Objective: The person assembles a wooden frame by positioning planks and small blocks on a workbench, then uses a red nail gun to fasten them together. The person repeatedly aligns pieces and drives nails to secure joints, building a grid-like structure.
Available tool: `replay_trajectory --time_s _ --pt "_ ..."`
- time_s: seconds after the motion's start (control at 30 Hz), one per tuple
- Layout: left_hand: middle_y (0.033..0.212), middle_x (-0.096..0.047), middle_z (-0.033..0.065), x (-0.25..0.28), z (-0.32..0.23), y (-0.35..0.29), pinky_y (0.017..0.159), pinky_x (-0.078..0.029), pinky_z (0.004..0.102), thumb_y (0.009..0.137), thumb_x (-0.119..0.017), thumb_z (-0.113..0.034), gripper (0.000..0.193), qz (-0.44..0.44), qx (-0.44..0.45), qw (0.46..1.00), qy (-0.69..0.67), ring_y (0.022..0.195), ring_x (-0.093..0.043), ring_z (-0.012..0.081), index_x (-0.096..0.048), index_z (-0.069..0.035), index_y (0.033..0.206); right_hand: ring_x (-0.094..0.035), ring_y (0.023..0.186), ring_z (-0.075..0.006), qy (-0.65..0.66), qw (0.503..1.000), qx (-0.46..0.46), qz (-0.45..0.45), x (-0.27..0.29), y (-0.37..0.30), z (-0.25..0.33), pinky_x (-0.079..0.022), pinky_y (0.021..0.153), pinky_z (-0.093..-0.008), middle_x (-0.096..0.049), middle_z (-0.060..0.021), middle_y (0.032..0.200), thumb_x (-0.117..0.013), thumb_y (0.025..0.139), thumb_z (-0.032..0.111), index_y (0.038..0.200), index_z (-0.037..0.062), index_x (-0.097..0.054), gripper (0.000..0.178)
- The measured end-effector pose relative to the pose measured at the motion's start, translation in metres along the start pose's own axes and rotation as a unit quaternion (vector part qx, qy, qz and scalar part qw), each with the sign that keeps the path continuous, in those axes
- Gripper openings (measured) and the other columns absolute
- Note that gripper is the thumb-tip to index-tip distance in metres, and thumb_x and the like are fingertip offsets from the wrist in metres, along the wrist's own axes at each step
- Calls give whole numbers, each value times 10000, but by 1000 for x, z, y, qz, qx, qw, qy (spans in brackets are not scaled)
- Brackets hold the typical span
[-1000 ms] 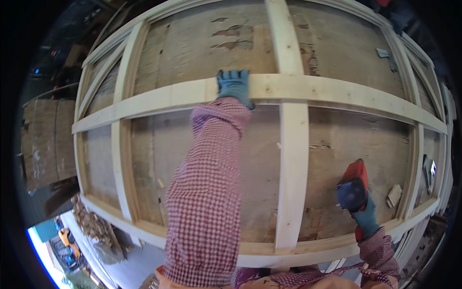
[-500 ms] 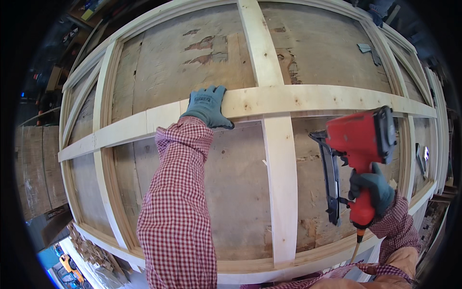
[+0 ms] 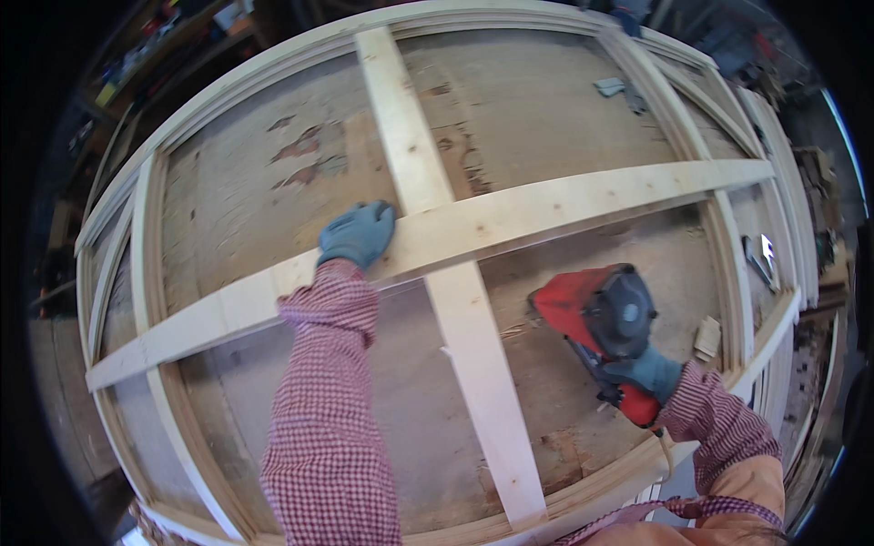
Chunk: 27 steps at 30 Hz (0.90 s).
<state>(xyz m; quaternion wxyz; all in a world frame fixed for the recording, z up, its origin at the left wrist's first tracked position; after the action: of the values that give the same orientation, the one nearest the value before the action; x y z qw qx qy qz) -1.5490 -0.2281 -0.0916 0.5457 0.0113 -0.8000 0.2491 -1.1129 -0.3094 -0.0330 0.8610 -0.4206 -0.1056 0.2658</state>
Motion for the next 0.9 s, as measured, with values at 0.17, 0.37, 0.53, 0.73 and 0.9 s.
replay_trajectory --time_s 0.17,0.37,0.53,0.73,0.9 --pt "1144 -615 232 -17 31 23 949 -432 459 933 -320 -457 531 44 -65 995 63 1065 -586 399 -662 -73 1067 -613 568 -175 -55 998 -15 5 -9 0 18 -509 494 -310 -619 -84 723 -699 777 52 1033 9 -564 292" --pt "998 -645 280 -10 11 17 912 -450 461 930 -321 -571 700 -10 -7 998 56 969 -620 418 -696 19 956 -625 584 -171 -84 996 -23 -21 -1 1 12 -517 509 -308 -633 -99 713 -709 791 119 996 -17 -564 286" --pt "862 -662 250 -6 18 5 825 -479 474 937 -363 -524 634 -122 11 989 81 823 -643 395 -709 -3 829 -629 592 -170 -104 995 0 6 -8 2 20 -522 521 -308 -632 -100 703 -694 797 113 993 -20 -568 268" --pt "851 -669 160 -7 -16 -47 854 -441 449 919 -486 -394 390 -507 -137 839 145 869 -622 320 -709 -90 820 -610 537 -180 -82 997 2 -4 -7 0 23 -508 479 -319 -618 -94 679 -681 773 77 958 -7 -574 230" --pt "898 -674 127 -15 -1 -36 836 -410 432 921 -481 -360 358 -258 60 961 74 849 -586 328 -695 -77 870 -623 556 -176 -157 986 20 -47 -7 -7 36 -523 483 -307 -616 -90 679 -692 775 87 983 -9 -570 260"
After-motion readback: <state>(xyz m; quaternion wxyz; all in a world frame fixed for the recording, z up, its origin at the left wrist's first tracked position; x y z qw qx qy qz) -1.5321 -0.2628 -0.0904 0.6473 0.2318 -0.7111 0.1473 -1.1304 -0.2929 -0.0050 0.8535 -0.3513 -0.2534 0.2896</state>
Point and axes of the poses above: each hand's wrist, its own y-axis towards the middle knuckle, its own x-axis out of the back of the hand, z = x × y, the point moved 5 cm from there along y, towards the middle knuckle
